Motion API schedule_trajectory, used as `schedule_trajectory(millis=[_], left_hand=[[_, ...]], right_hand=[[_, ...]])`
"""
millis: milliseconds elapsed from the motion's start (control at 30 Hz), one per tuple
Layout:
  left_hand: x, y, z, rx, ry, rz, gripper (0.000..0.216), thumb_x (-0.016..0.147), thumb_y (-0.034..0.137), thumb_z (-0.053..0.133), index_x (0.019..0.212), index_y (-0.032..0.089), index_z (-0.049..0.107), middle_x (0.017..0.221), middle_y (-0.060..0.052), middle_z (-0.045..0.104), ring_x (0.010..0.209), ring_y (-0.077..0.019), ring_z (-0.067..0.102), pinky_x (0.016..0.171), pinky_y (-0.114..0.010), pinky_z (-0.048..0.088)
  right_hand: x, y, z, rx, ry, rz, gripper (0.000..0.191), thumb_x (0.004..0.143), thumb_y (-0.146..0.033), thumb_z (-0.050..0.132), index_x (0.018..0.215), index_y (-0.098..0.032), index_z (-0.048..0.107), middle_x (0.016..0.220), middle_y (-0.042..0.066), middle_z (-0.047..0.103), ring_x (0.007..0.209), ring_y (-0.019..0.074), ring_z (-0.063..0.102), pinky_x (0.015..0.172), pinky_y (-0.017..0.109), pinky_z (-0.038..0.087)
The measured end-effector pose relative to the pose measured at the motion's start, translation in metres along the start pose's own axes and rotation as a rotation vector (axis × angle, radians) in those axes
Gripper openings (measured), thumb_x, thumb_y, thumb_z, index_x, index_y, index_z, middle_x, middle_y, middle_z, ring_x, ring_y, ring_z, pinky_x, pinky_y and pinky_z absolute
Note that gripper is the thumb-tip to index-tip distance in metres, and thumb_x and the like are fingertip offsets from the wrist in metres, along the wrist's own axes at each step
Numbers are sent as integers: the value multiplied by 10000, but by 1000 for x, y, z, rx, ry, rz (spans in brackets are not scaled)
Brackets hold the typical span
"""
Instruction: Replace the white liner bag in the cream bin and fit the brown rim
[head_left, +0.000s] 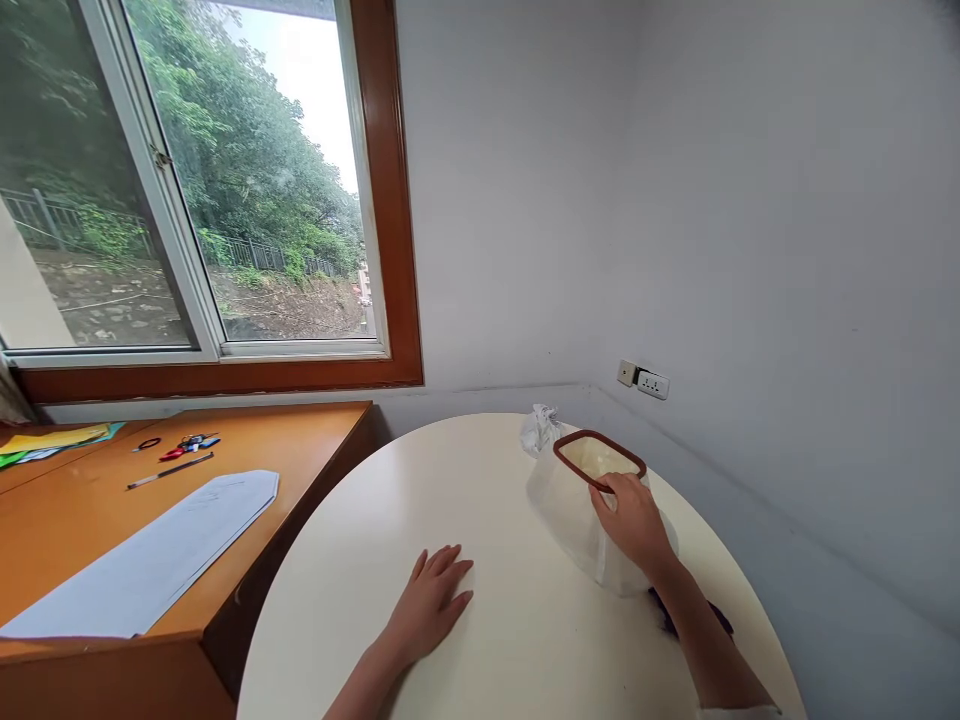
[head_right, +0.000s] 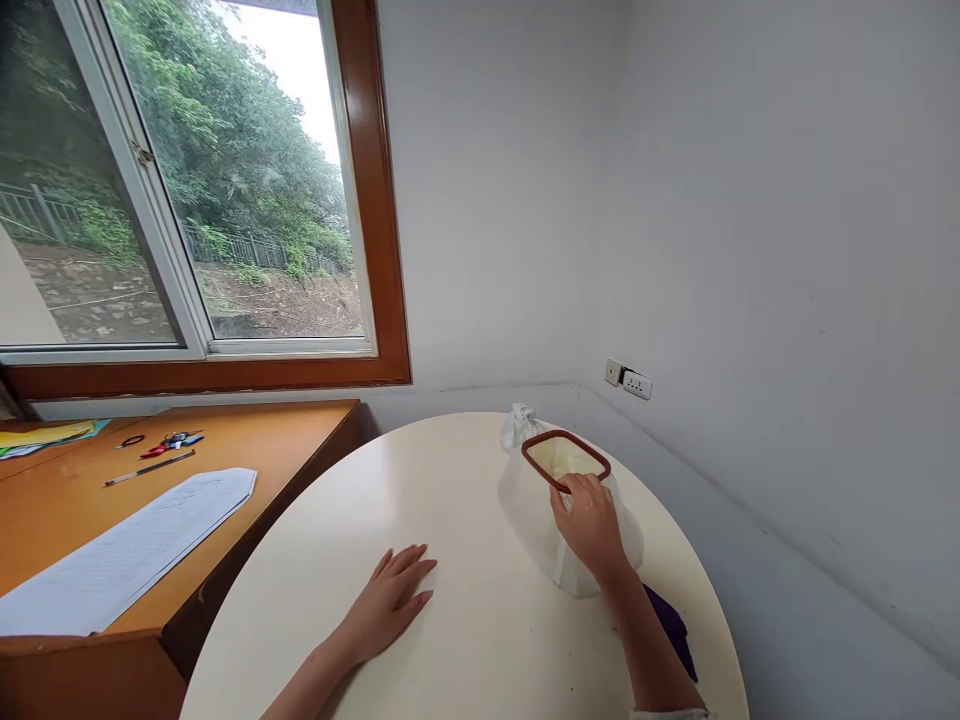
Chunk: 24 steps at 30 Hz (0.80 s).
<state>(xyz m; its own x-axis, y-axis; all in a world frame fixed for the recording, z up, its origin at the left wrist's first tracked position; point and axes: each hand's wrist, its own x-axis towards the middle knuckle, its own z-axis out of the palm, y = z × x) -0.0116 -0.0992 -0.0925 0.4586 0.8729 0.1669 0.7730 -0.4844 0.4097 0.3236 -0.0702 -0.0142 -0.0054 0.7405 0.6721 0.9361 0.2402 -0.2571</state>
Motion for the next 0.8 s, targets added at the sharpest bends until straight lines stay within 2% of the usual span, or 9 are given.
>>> schedule_trajectory(millis=[100,200,300,400,533,600,667,800], left_hand=[[-1,1,-1,-28,1,8,398,891,395,376,1280,321,418,1372,-49,418,1293,-253,330,1082,-546,169],[-2,2,-3,-102,21,-12,527,878,446,394,1369,330,241,1381,-54,398,1289,-250,331,1091,-535,150],[-2,3,-3,-232,82,-53,708,830,491,474,1404,302,104,1419,-104,314,1298,-281,303,1072,-516,228],[-1,8,-1,-388,191,-54,796,790,482,549,1405,266,91,1435,-133,246,1312,-288,265,1054,-469,295],[1,15,-2,-613,354,-48,866,736,529,599,1392,233,118,1415,-135,271,1293,-278,297,1040,-420,331],[3,16,-4,-671,409,-56,919,685,606,599,1385,238,130,1414,-129,276,1290,-288,300,1033,-418,341],[4,18,-8,-718,415,-52,962,646,678,570,1383,233,142,1405,-135,304,1277,-302,322,1017,-420,359],[4,24,-16,-892,315,-13,1044,603,740,541,1395,204,122,1351,-162,402,1207,-322,420,953,-423,415]], right_hand=[[-6,-22,-5,97,-4,-44,203,850,-303,423,713,-195,528,711,48,592,765,200,531,700,319,381],[-12,-49,-8,216,-23,-97,184,846,-272,438,701,-195,521,697,44,581,745,191,525,691,313,387],[-15,-77,-8,329,-40,-137,169,830,-237,463,670,-197,499,678,31,562,723,179,514,689,307,389],[-17,-100,-5,432,-78,-155,185,816,-220,495,635,-198,466,651,14,544,706,166,500,683,299,390],[-16,-118,1,599,-180,-169,199,819,-245,520,634,-202,462,667,9,539,729,162,501,687,293,410],[-14,-121,1,700,-250,-175,187,823,-274,525,654,-204,482,711,20,551,791,171,519,715,300,430],[-9,-120,-2,798,-341,-193,169,822,-295,531,681,-205,509,778,37,578,937,192,527,789,316,438],[0,-113,-12,900,-532,-263,160,826,-304,534,698,-209,546,809,42,619,1209,214,413,938,350,383]])
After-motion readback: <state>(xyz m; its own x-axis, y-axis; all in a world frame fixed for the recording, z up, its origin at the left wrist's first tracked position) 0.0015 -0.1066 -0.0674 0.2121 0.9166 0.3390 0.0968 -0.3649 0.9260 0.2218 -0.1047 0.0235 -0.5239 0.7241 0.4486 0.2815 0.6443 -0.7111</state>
